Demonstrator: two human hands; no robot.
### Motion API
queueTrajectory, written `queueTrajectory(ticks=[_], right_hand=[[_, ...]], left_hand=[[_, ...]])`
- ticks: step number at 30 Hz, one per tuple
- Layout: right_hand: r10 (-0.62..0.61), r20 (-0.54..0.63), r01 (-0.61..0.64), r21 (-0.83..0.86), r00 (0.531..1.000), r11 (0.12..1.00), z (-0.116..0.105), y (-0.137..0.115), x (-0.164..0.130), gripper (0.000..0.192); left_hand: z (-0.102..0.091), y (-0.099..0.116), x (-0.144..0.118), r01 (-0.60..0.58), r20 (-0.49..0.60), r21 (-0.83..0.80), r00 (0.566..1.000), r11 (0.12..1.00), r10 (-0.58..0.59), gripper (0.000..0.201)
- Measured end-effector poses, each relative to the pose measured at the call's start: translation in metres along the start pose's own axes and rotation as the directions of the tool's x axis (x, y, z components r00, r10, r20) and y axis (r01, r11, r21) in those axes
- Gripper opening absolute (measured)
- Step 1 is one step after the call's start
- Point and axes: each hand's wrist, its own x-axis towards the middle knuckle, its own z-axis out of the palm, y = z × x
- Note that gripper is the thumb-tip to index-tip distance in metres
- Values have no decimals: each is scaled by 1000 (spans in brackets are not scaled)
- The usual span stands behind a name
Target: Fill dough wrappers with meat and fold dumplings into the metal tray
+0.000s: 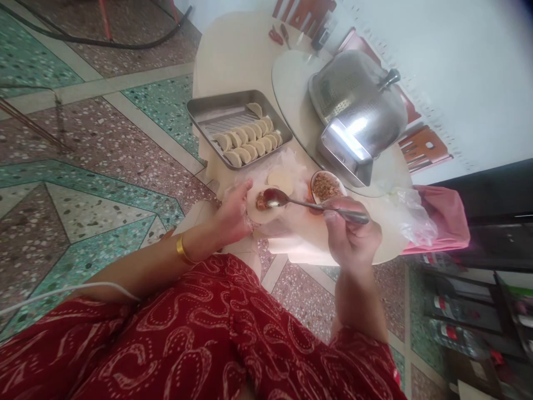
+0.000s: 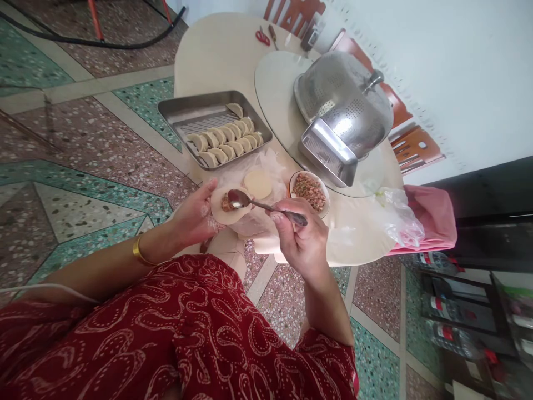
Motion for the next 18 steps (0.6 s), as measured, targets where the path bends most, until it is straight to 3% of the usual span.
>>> queueTrajectory(ticks=[7,14,18], right_hand=[[-52,-38,54,64,998,996,-2,3,2,19],[-116,92,109,80,989,991,1,6,-5,28],[-139,61,135,69,988,988,-3,8,-9,29]], left_hand=[[-4,-1,-1,-11,50,-7,999,1000,12,51],[-3,1,1,6,52,-6,999,1000,-6,55],[-2,1,1,3,46,4,999,1000,-3,57]])
